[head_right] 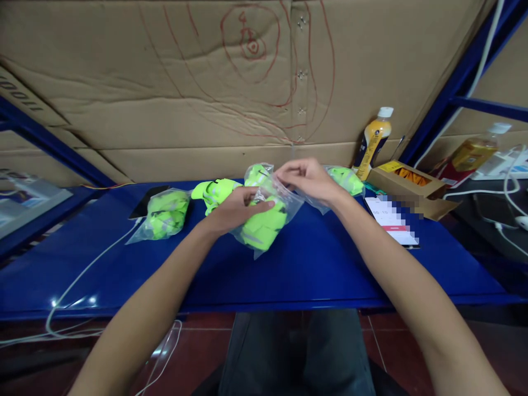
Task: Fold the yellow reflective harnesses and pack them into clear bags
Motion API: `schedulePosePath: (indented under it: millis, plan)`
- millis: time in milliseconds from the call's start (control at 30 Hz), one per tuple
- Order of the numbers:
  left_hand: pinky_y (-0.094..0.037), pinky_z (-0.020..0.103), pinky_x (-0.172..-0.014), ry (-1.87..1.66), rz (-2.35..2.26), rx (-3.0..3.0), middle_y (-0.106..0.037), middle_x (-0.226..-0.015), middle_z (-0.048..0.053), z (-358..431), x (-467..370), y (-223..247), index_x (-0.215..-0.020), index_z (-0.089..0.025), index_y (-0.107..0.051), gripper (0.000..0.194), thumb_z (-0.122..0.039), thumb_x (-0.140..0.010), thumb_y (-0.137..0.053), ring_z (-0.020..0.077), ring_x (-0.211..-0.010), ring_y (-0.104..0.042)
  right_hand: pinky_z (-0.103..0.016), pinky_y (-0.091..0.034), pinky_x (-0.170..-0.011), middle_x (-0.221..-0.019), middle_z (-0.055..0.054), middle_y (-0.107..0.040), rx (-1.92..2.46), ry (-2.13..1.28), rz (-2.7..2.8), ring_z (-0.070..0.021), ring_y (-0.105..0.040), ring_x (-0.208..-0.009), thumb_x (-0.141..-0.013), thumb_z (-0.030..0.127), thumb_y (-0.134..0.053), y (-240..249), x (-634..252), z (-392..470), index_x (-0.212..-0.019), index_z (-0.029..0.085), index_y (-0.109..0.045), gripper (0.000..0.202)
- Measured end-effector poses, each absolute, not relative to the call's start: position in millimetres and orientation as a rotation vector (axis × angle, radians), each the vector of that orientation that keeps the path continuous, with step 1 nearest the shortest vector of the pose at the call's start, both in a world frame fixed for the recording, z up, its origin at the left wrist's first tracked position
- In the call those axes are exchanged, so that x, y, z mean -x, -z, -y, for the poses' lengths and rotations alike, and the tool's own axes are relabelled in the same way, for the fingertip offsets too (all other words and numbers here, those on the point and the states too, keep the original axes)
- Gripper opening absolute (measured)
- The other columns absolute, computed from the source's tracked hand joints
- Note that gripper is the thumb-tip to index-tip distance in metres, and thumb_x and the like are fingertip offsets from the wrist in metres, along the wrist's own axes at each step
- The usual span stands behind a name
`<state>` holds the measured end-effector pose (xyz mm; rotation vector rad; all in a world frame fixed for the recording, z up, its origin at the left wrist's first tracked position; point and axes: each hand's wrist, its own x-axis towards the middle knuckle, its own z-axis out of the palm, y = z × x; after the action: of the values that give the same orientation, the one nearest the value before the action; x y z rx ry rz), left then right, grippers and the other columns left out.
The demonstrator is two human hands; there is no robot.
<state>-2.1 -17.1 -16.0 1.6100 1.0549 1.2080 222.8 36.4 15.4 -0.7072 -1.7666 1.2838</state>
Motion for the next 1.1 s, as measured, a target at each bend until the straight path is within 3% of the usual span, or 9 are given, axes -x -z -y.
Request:
schedulePosePath:
  millis: [133,300,433,533,667,1100]
  plan:
    - [-0.046,0.026,-0.06,-1.344,-1.033,-1.327,-0.071,-0.077,0.002,5.6,-0.5,29.5,-0.076,-0.018,-0.071,0.043,-0.049,-0.065,-0.099,0.0145,-0.066,-0.061,-0.033,-0.061,-0.072,-0.099,-0.01,-0.08,0.84,-1.078,1.574,-0.0205,-0.073,-0.084,-0.08,0.06,-0.091,-15.6,-224.6,-36.6,-0.097,0.019,-0.081,0.045]
    - [-0.054,0.027,-0.066,-1.524,-0.953,-1.065,-0.073,-0.081,0.001,1.4,-7.5,39.3,-0.078,-0.018,-0.066,0.054,-0.044,-0.053,-0.106,0.0139,-0.069,-0.065,-0.032,-0.061,-0.065,-0.085,-0.008,-0.078,0.998,-1.261,1.512,-0.0192,-0.07,-0.075,-0.062,0.066,-0.1,1.9,-212.4,-28.0,-0.082,0.018,-0.079,0.056]
    - [-0.058,0.028,-0.072,-1.459,-0.899,-1.126,-0.077,-0.083,0.004,3.2,-10.8,35.6,-0.086,-0.017,-0.074,0.052,-0.055,-0.062,-0.102,0.0168,-0.075,-0.07,-0.027,-0.057,-0.061,-0.079,-0.004,-0.079,0.922,-1.344,1.39,-0.0153,-0.068,-0.069,-0.052,0.059,-0.104,15.1,-202.1,-24.4,-0.079,0.018,-0.08,0.055]
    - [-0.059,0.03,-0.074,-1.559,-0.876,-1.148,-0.079,-0.085,0.005,2.4,-8.0,30.8,-0.088,-0.019,-0.078,0.051,-0.065,-0.072,-0.093,0.0187,-0.077,-0.073,-0.026,-0.055,-0.061,-0.084,-0.004,-0.081,0.907,-1.366,1.443,-0.014,-0.068,-0.069,-0.056,0.056,-0.103,18.8,-204.4,-25.9,-0.089,0.019,-0.084,0.053]
    - [-0.058,0.03,-0.071,-1.649,-0.883,-1.218,-0.079,-0.082,0.006,1.5,-3.3,27.7,-0.085,-0.018,-0.079,0.044,-0.058,-0.073,-0.094,0.0205,-0.076,-0.075,-0.029,-0.058,-0.074,-0.085,-0.004,-0.081,0.851,-1.312,1.46,-0.0155,-0.071,-0.077,-0.065,0.058,-0.099,19.4,-212.2,-29.6,-0.086,0.021,-0.084,0.045]
    - [-0.062,0.03,-0.076,-1.563,-0.864,-1.142,-0.081,-0.081,0.007,-3.6,2.7,33.8,-0.083,-0.017,-0.079,0.041,-0.049,-0.068,-0.1,0.0169,-0.074,-0.076,-0.034,-0.059,-0.074,-0.079,-0.004,-0.08,0.836,-1.215,1.28,-0.0179,-0.072,-0.071,-0.059,0.051,-0.1,18.9,-211.9,-22.0,-0.078,0.022,-0.082,0.039]
